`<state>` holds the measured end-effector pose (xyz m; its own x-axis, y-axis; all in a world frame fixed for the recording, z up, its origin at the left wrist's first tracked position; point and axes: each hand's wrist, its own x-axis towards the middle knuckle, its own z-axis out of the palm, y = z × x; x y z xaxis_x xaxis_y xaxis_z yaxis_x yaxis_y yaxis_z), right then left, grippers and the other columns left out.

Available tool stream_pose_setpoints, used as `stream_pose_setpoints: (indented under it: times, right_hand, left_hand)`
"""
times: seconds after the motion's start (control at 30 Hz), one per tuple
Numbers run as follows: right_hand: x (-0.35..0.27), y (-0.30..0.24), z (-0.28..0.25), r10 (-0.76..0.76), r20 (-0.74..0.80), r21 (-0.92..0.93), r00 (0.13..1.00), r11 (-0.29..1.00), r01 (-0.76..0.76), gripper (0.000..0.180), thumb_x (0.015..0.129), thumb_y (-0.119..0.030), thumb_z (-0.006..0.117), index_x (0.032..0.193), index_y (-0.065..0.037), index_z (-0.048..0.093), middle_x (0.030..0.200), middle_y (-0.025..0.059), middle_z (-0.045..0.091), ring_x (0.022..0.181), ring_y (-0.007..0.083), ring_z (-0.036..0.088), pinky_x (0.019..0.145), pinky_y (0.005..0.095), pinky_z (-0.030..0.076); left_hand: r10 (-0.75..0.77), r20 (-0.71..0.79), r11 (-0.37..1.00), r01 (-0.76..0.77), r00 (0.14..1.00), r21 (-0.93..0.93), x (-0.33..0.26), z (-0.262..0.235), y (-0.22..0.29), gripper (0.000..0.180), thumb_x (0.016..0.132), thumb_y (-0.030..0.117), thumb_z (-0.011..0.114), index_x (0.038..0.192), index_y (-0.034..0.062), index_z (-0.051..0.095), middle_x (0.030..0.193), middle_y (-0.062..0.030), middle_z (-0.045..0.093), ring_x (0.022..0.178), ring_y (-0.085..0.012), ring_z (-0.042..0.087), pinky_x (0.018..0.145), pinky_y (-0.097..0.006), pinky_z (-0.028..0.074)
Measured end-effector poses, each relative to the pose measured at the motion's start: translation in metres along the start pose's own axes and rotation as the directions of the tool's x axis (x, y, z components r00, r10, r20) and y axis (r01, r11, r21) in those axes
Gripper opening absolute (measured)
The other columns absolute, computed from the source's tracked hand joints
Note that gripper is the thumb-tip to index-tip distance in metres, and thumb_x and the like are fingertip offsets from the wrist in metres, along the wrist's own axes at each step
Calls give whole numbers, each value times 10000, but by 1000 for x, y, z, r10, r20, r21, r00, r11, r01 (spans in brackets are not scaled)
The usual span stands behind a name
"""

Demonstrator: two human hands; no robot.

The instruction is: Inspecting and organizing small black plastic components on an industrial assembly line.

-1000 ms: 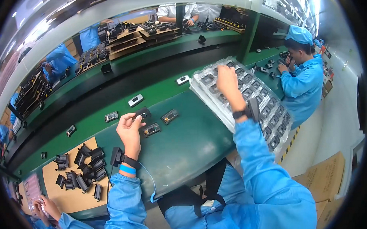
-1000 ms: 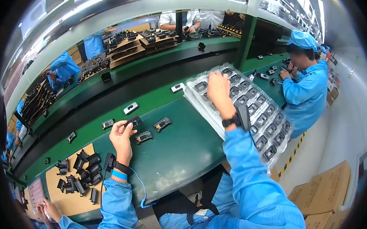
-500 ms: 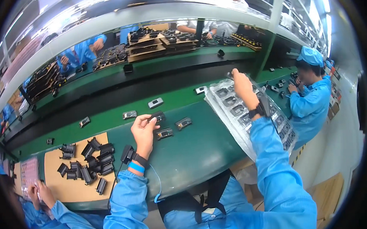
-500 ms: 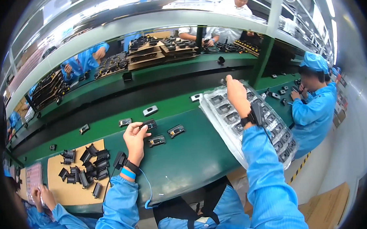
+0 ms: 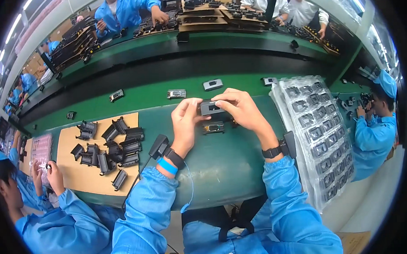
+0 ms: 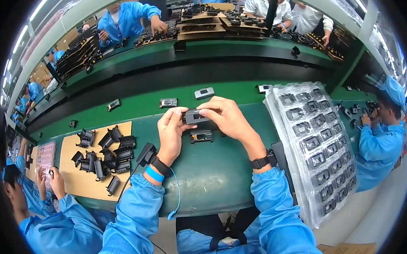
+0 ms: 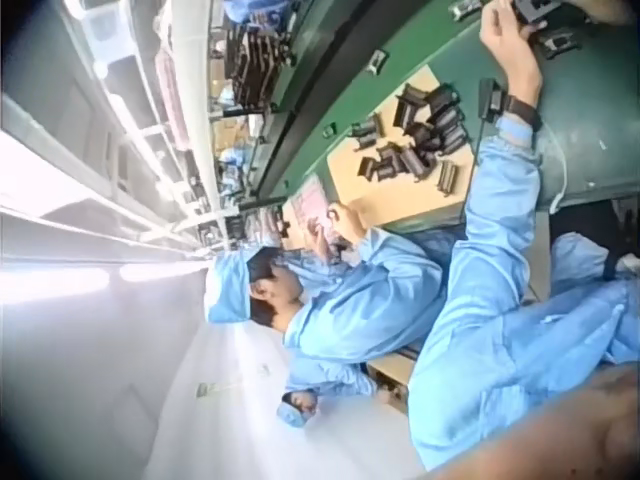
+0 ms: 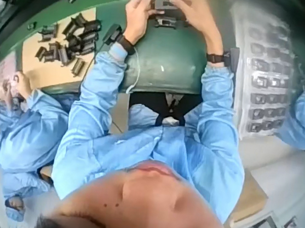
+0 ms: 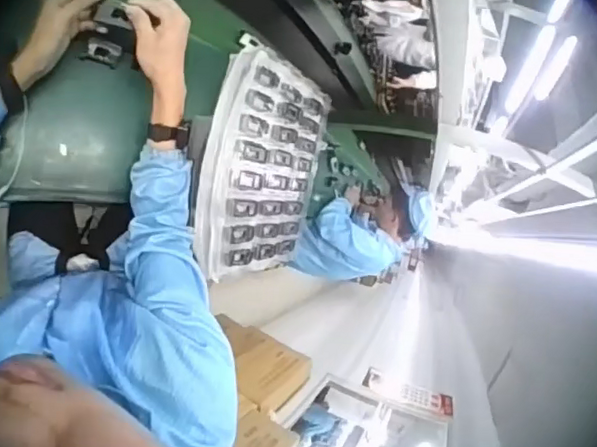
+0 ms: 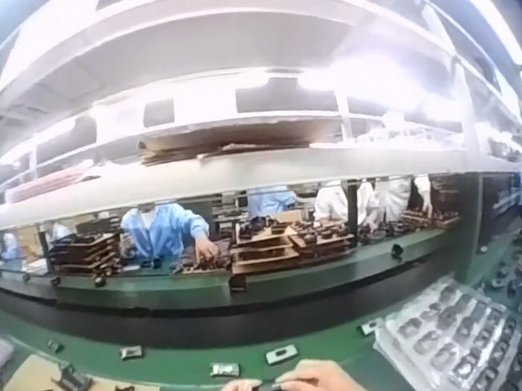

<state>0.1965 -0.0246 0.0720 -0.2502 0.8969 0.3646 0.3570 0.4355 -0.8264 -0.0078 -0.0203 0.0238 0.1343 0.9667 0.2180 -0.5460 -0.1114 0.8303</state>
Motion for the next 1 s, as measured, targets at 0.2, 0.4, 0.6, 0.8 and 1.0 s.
stream_pose_setpoints:
  times: [0.2, 0.4, 0.6, 0.8, 1.0]
  right_hand:
    - [-4, 5, 19, -17, -142, -13, 990, 1000, 16, 167, 956, -109, 756, 1088, -15, 795, 900, 50, 622, 756, 125, 587, 676, 288, 484]
    - [-13, 17, 12, 6, -110, 108, 994, 994, 6, 287, 903, -80, 801, 1182, -20, 764, 990, 47, 616, 776, 115, 591, 677, 272, 488]
    - [-18, 12, 10, -107, -44, -140, 993, 985, 100, 424, 827, -21, 836, 1238, -31, 733, 1056, 55, 629, 816, 144, 607, 698, 276, 539]
    - [-16, 12, 10, -193, -53, -150, 980, 972, 183, 421, 816, -24, 838, 1221, -25, 725, 1051, 71, 632, 809, 163, 611, 697, 296, 547]
    - [-17, 13, 10, -174, -41, -163, 984, 973, 165, 445, 807, -18, 834, 1239, -33, 731, 1070, 72, 623, 825, 167, 620, 706, 301, 553]
  left_hand:
    - [1, 2, 991, -1, 1000, 137, -2, 0, -1, 204, 1046, 45, 616, 1230, -37, 648, 1067, -114, 736, 973, -167, 731, 802, -343, 664]
    - [16, -28, 990, -12, 999, 137, -1, 5, 0, 213, 1048, 39, 614, 1246, -34, 644, 1079, -124, 747, 976, -169, 736, 813, -340, 668]
    - [48, 8, 975, -49, 999, 215, -2, 6, -3, 220, 1048, 55, 625, 1247, -39, 644, 1080, -142, 748, 963, -181, 741, 804, -331, 669]
    - [22, -5, 977, -20, 1000, 212, -1, 4, 0, 206, 1035, 43, 641, 1222, -43, 649, 1130, -137, 734, 992, -178, 733, 793, -313, 663]
    - [18, 13, 979, -20, 1000, 204, -2, 5, 1, 214, 1033, 38, 642, 1229, -47, 643, 1141, -138, 735, 1005, -179, 733, 802, -313, 661]
